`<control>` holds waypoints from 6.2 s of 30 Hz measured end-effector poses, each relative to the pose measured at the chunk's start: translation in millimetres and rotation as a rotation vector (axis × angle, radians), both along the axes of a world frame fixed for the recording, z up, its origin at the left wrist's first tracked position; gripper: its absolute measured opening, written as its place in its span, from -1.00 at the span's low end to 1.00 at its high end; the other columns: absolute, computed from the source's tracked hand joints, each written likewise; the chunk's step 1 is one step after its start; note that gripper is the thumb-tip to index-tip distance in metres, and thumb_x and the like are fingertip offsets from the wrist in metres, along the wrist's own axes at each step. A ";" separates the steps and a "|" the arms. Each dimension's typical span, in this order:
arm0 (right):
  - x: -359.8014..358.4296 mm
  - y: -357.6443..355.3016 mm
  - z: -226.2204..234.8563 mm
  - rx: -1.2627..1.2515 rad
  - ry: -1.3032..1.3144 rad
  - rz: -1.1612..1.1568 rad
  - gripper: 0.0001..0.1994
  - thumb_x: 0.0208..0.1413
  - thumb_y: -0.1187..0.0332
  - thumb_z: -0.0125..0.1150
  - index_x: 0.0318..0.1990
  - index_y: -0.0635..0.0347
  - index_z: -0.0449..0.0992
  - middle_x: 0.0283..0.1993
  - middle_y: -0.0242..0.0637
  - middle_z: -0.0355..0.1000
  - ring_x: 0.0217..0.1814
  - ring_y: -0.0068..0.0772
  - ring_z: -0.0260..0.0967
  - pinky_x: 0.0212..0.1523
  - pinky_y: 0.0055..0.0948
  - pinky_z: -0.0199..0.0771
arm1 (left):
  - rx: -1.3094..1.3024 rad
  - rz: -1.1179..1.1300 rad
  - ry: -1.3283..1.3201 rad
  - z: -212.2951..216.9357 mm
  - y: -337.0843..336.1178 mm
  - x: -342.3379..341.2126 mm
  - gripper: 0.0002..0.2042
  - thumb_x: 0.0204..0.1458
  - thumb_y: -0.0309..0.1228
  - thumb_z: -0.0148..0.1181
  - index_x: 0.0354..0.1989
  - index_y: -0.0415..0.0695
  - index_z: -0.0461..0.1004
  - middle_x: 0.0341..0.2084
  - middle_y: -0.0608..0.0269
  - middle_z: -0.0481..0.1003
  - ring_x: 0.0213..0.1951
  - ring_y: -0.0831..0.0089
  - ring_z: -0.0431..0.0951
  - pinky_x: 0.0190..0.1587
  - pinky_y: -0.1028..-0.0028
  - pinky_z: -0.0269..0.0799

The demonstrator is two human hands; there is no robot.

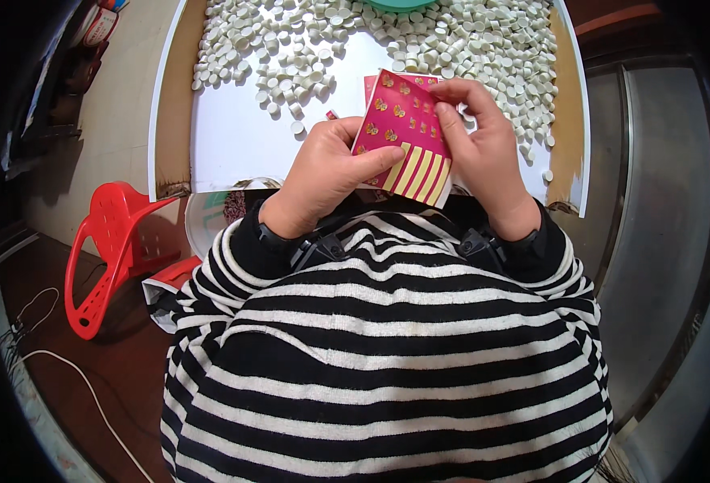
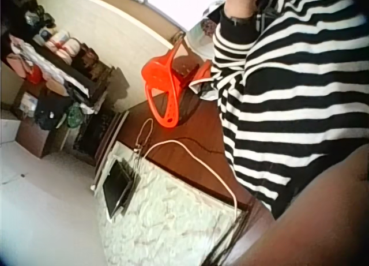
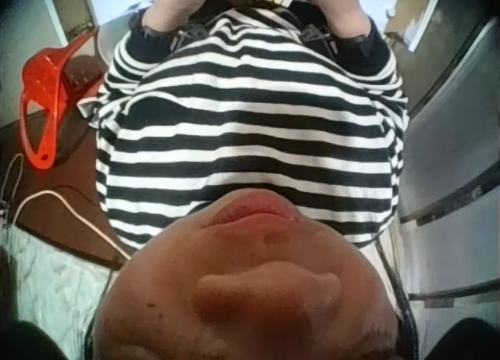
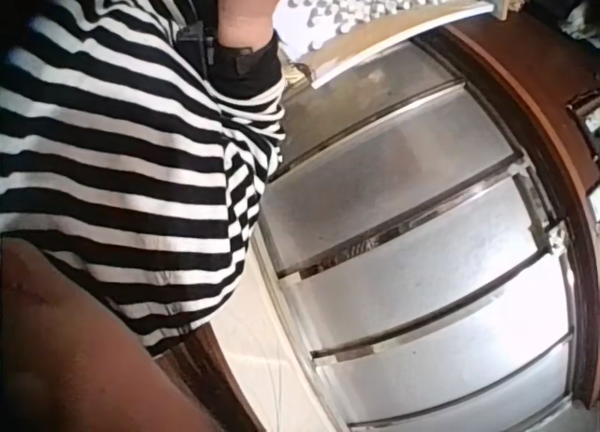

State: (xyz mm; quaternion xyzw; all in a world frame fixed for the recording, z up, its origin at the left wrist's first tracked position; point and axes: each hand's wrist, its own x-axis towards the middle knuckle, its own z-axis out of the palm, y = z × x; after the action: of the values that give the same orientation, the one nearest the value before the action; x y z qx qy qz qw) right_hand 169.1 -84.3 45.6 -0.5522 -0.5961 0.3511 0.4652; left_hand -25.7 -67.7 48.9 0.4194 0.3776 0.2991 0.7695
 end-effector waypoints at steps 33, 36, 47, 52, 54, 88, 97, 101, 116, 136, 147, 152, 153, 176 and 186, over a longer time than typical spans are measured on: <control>-3.0 -5.0 10.3 0.140 -0.266 0.390 -0.88 -0.09 0.51 0.24 -0.33 0.26 0.55 -0.36 -0.28 0.52 -0.27 -0.35 0.45 -0.20 -0.47 0.39 | 0.296 -0.005 0.145 -4.7 -5.0 -2.5 -0.82 -0.04 -0.53 0.18 -0.23 -0.31 0.50 -0.40 0.28 0.57 -0.37 0.68 0.51 -0.30 0.63 0.45; -3.3 -4.5 10.8 0.145 -0.282 0.397 -0.89 -0.09 0.51 0.23 -0.35 0.26 0.55 -0.37 -0.28 0.52 -0.28 -0.35 0.45 -0.20 -0.47 0.39 | 0.310 -0.019 0.163 -4.2 -4.6 -2.9 -0.81 -0.04 -0.54 0.18 -0.22 -0.30 0.49 -0.39 0.29 0.57 -0.36 0.67 0.51 -0.28 0.62 0.45; -2.3 -2.7 11.9 -0.012 -0.164 0.377 -0.93 -0.04 0.52 0.16 -0.38 0.27 0.55 -0.41 -0.28 0.51 -0.34 -0.45 0.45 -0.22 -0.52 0.39 | 0.295 -0.052 0.086 -3.4 -2.3 -2.6 -0.79 -0.03 -0.55 0.17 -0.19 -0.29 0.48 -0.36 0.30 0.56 -0.33 0.66 0.51 -0.23 0.61 0.45; 15.6 6.5 4.4 -0.156 0.090 0.222 -0.94 -0.02 0.51 0.19 -0.37 0.26 0.54 -0.37 -0.30 0.51 -0.33 -0.52 0.43 -0.24 -0.55 0.39 | 0.223 0.005 0.065 -8.9 -1.2 -1.2 -0.79 -0.02 -0.55 0.18 -0.17 -0.29 0.48 -0.35 0.30 0.56 -0.33 0.66 0.51 -0.22 0.60 0.45; 19.7 10.2 7.1 -0.168 0.247 0.147 -0.95 -0.01 0.51 0.21 -0.36 0.26 0.53 -0.35 -0.31 0.50 -0.32 -0.53 0.42 -0.25 -0.55 0.39 | 0.201 0.033 0.065 -10.8 -0.6 0.6 -0.79 -0.02 -0.55 0.18 -0.17 -0.29 0.48 -0.35 0.30 0.56 -0.33 0.66 0.51 -0.22 0.60 0.45; 92.1 32.5 -19.6 -0.023 0.140 -0.453 -0.89 0.10 0.41 0.17 -0.28 0.27 0.49 -0.34 -0.40 0.47 -0.47 -0.69 0.32 -0.41 -0.72 0.31 | 0.326 -0.013 0.484 -26.4 13.0 16.1 -0.71 0.05 -0.43 0.16 -0.10 -0.33 0.36 -0.35 0.13 0.55 -0.41 0.50 0.55 -0.38 0.51 0.46; 19.7 18.0 11.3 0.373 -0.328 -0.242 -0.90 -0.03 0.53 0.24 -0.33 0.25 0.47 -0.42 -0.37 0.41 -0.50 -0.62 0.30 -0.46 -0.64 0.32 | 1.347 0.064 0.979 -2.6 16.7 0.3 -0.73 0.04 -0.44 0.16 -0.12 -0.30 0.39 -0.31 0.18 0.50 -0.31 0.54 0.49 -0.29 0.57 0.39; -8.6 14.3 15.8 0.606 -0.493 -0.022 -0.84 -0.13 0.57 0.25 -0.33 0.25 0.47 -0.44 -0.27 0.38 -0.49 -0.38 0.35 -0.44 -0.51 0.36 | 0.444 -0.015 0.154 -12.2 6.7 7.7 -0.79 0.06 -0.52 0.07 -0.14 -0.32 0.41 -0.31 0.25 0.48 -0.27 0.59 0.45 -0.22 0.59 0.37; -8.2 15.5 24.9 0.409 -0.398 0.118 -0.81 -0.13 0.56 0.26 -0.30 0.26 0.46 -0.31 -0.26 0.39 -0.33 -0.34 0.36 -0.27 -0.46 0.35 | 0.601 -0.067 0.339 -13.3 8.3 -3.8 -0.80 -0.05 -0.55 -0.11 -0.32 -0.32 0.45 -0.55 0.07 0.48 -0.51 0.37 0.46 -0.39 0.42 0.36; -9.6 5.2 -23.9 -0.369 0.498 0.021 -0.82 0.12 0.44 0.17 -0.13 0.25 0.42 -0.21 -0.39 0.43 -0.24 -0.67 0.37 -0.26 -0.71 0.34 | 1.304 0.081 0.920 -42.1 25.9 -26.6 -0.83 -0.25 -0.54 0.23 -0.40 -0.10 0.51 -0.43 0.25 0.40 -0.29 0.22 0.42 -0.25 0.31 0.36; -7.6 4.7 -6.7 -0.281 0.565 0.024 -0.82 0.12 0.46 0.15 -0.13 0.25 0.40 -0.21 -0.37 0.42 -0.24 -0.64 0.37 -0.23 -0.67 0.34 | 0.774 0.148 0.536 -27.7 29.8 -29.3 -0.82 -0.18 -0.60 0.20 -0.34 -0.14 0.49 -0.50 0.23 0.45 -0.37 0.22 0.44 -0.26 0.28 0.37; -11.7 7.7 -5.4 -0.293 0.534 0.065 -0.84 0.11 0.47 0.15 -0.15 0.25 0.40 -0.23 -0.39 0.42 -0.23 -0.67 0.35 -0.20 -0.69 0.32 | 0.171 0.209 0.173 -21.7 24.4 -39.3 -0.79 -0.17 -0.62 0.19 -0.29 -0.17 0.47 -0.51 0.22 0.45 -0.38 0.21 0.44 -0.25 0.29 0.37; -12.1 6.6 -9.6 -0.295 0.514 0.070 -0.84 0.11 0.47 0.16 -0.16 0.24 0.40 -0.23 -0.39 0.42 -0.23 -0.67 0.34 -0.19 -0.69 0.32 | 0.177 0.205 0.181 -26.3 22.8 -41.5 -0.77 -0.17 -0.62 0.19 -0.28 -0.17 0.47 -0.50 0.22 0.45 -0.37 0.22 0.44 -0.24 0.29 0.37; -14.6 5.5 -19.6 -0.302 0.470 0.058 -0.84 0.11 0.46 0.17 -0.17 0.24 0.39 -0.22 -0.39 0.39 -0.21 -0.69 0.33 -0.17 -0.71 0.30 | 1.067 0.236 1.188 -49.8 45.9 -66.0 -0.83 -0.19 -0.38 0.31 -0.49 -0.19 0.50 -0.56 0.18 0.45 -0.41 0.23 0.42 -0.30 0.34 0.35; -12.7 8.5 -16.2 -0.270 0.496 0.058 -0.85 0.10 0.48 0.16 -0.18 0.23 0.38 -0.24 -0.41 0.39 -0.23 -0.70 0.31 -0.20 -0.71 0.29 | 1.228 0.187 1.269 -51.3 50.2 -67.0 -0.86 -0.18 -0.43 0.25 -0.45 -0.20 0.48 -0.55 0.12 0.46 -0.43 0.17 0.43 -0.30 0.27 0.35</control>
State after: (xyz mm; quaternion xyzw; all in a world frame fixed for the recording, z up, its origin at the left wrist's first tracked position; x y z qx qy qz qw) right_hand 156.4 -75.8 29.4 -0.4891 -0.4274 0.5650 0.5087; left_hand -92.7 -17.6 -2.4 0.8125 0.5386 0.2217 0.0266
